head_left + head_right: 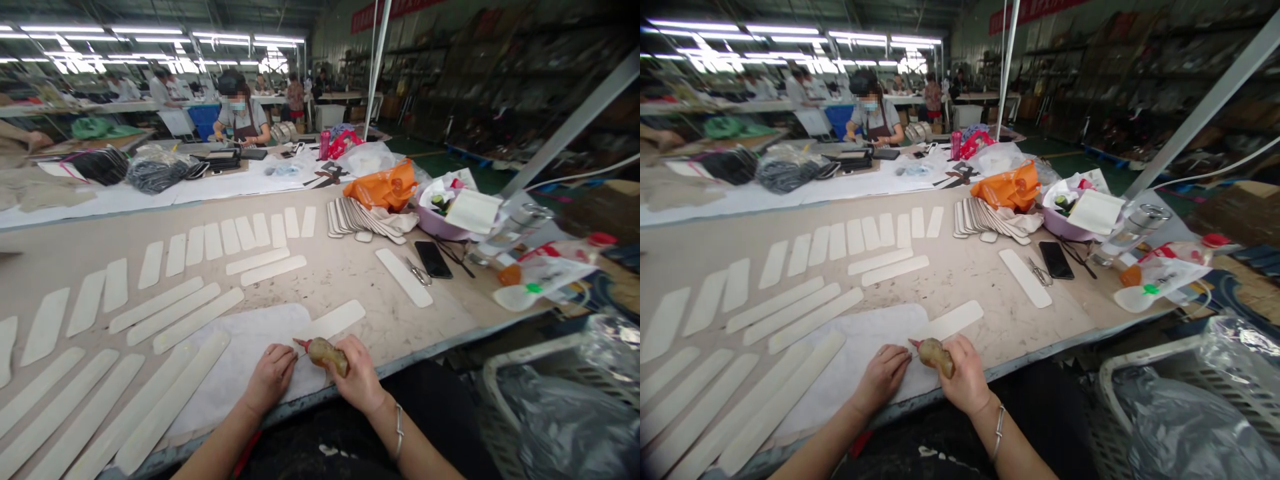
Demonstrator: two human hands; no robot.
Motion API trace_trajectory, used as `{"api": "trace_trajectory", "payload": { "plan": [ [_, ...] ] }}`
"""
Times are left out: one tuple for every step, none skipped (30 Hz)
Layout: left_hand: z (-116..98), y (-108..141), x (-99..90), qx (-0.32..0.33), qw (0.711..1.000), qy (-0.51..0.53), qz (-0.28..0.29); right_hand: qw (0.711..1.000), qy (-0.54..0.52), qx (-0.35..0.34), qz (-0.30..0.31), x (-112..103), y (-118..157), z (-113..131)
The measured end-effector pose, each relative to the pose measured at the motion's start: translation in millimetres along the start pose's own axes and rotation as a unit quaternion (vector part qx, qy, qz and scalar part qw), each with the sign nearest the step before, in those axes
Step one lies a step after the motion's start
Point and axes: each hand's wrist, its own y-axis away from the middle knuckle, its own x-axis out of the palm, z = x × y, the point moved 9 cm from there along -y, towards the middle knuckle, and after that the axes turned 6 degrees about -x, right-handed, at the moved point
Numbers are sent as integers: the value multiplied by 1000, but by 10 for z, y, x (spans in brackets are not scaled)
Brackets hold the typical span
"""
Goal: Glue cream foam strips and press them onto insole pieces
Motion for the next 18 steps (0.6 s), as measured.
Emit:
{"api": "trace_trajectory", "payload": {
  "plan": [
    [1,2,2,2,1000,-1,-1,1000,0,1,4,10,3,-9],
    [3,3,5,3,1000,-3,-2,1000,0,2,8,18,7,-21],
    [6,3,9,5,1000,-4,-3,1000,1,3,11,19,12,-36],
    [9,4,12,5,1000,-6,-3,1000,4,6,10,8,18,-57],
    [13,5,16,6,1000,-9,-4,1000,8,9,6,-15,24,-85],
    [17,5,16,6,1000,-11,-5,1000,15,13,0,-49,33,-119],
    [21,6,17,6,1000,-14,-7,1000,23,15,-8,-91,42,-158],
    [21,6,16,7,1000,-17,-9,999,33,18,-16,-141,52,-203],
    [18,7,13,9,1000,-18,-11,998,44,20,-27,-200,63,-253],
    [11,8,9,13,1000,-18,-13,997,55,22,-40,-263,73,-307],
    [4,9,6,18,1000,-18,-15,996,66,23,-52,-329,84,-364],
    [-4,10,2,23,999,-18,-17,994,79,25,-65,-397,94,-422],
    [-9,11,0,27,999,-19,-19,992,92,29,-78,-464,103,-482],
    [-10,13,-2,30,999,-20,-21,990,105,35,-90,-531,111,-543],
    [-6,14,0,32,999,-21,-22,987,119,43,-102,-594,118,-601],
    [0,15,4,33,999,-22,-23,983,132,52,-114,-652,126,-655],
    [6,17,8,35,999,-23,-23,980,143,63,-125,-705,133,-704],
    [12,18,13,37,999,-23,-24,977,153,71,-134,-750,139,-743]
  ]
}}
